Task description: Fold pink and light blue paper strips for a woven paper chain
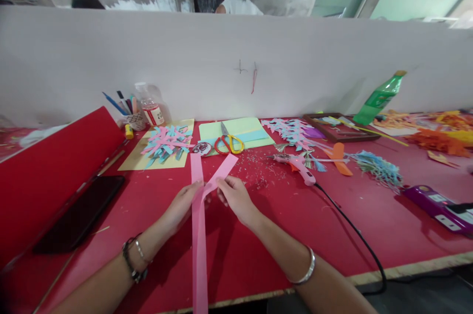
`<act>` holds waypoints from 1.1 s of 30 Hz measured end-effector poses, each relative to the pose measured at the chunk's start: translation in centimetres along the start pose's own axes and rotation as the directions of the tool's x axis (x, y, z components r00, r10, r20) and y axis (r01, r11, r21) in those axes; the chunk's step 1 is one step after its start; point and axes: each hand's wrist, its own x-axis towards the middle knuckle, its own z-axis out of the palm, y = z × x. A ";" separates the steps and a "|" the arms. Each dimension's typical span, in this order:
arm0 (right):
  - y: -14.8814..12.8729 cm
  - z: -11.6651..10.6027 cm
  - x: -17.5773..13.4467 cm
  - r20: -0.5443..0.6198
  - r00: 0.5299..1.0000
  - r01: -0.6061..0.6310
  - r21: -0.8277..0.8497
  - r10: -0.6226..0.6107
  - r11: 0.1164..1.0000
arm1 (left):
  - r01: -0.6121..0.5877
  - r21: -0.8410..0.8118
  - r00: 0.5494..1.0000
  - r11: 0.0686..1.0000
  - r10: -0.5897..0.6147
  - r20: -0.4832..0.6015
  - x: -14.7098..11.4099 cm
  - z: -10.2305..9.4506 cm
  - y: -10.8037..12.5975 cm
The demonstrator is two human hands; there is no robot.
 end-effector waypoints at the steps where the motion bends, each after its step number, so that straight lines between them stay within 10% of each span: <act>1: 0.0 -0.1 0.1 -0.028 1.000 0.008 0.016 -0.008 1.000 | 0.015 0.020 0.999 1.000 -0.016 0.046 -0.1 0.1 0.0; 9: -0.1 0.2 -0.1 0.132 0.991 0.021 -0.100 -0.008 0.995 | -0.126 0.204 0.991 0.971 0.114 0.073 0.2 0.2 -0.4; 21: -0.2 0.2 -0.2 0.037 0.999 0.040 -0.090 -0.037 0.995 | -0.049 0.089 0.982 0.995 0.065 -0.179 0.0 0.1 -0.2; 27: -0.1 0.0 0.0 -0.048 0.994 0.102 -0.034 -0.103 0.994 | 0.060 0.112 0.998 0.992 -0.060 0.000 -0.6 0.8 0.3; 33: -0.5 0.3 -0.3 0.071 0.994 0.082 -0.062 -0.077 0.995 | -0.051 0.247 0.997 0.968 0.065 -0.047 -0.3 0.6 -0.3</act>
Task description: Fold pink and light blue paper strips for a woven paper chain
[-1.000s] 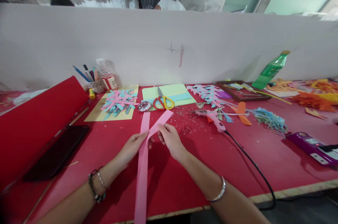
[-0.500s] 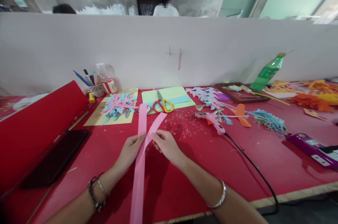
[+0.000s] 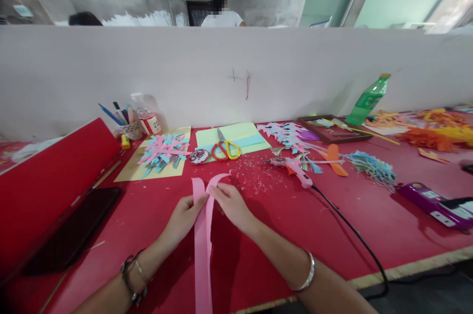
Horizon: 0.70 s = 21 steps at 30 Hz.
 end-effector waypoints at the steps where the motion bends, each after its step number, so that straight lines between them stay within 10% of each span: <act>1: -0.1 0.1 -0.1 0.029 1.000 -0.007 -0.017 0.008 1.000 | -0.015 0.021 1.000 1.000 0.015 -0.001 0.1 -0.1 -0.1; 21: 0.2 0.0 0.2 -0.039 0.999 -0.008 0.054 0.010 0.998 | 0.055 -0.105 0.997 0.993 -0.050 0.052 0.2 -0.4 0.1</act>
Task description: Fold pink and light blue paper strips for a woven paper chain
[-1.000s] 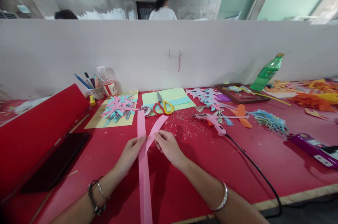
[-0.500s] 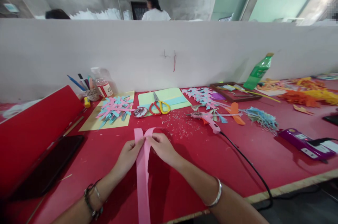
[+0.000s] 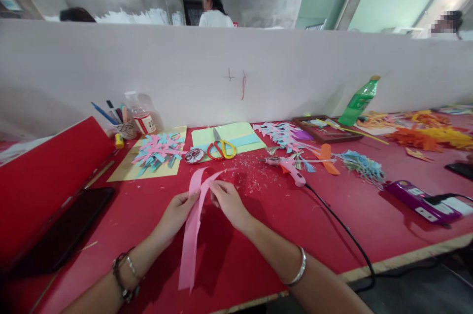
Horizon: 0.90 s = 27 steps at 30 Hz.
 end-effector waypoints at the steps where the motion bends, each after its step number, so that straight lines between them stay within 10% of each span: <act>1: 0.0 0.0 0.0 0.042 0.999 0.006 -0.018 -0.006 1.000 | -0.027 0.025 1.000 0.999 0.027 -0.014 0.1 -0.1 -0.1; 8: 0.0 0.2 -0.2 0.102 0.995 0.004 -0.092 0.005 0.996 | -0.224 0.130 0.974 0.966 0.216 0.075 0.3 -0.3 0.1; 27: 0.1 0.3 -0.4 0.148 0.980 -0.123 -0.091 0.135 0.988 | -0.100 0.043 0.991 0.994 0.103 -0.090 0.2 -0.4 0.3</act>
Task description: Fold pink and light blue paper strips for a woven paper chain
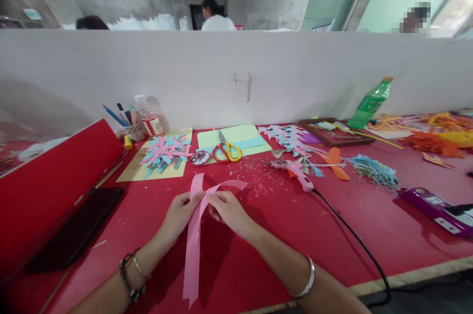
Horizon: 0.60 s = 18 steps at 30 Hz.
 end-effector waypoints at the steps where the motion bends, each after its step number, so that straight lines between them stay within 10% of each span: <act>1: 0.0 0.0 0.0 0.007 1.000 0.002 -0.005 -0.002 1.000 | 0.000 0.003 1.000 1.000 0.000 -0.004 0.0 0.0 -0.1; 11: 0.0 -0.1 0.0 -0.049 0.999 0.015 -0.010 -0.016 1.000 | 0.028 -0.066 0.995 0.997 -0.034 -0.094 0.2 -0.4 -0.2; 18: 0.0 -0.4 0.3 -0.113 0.992 0.065 0.092 -0.055 0.994 | 0.122 -0.033 0.980 0.992 -0.115 0.165 -0.5 0.1 0.3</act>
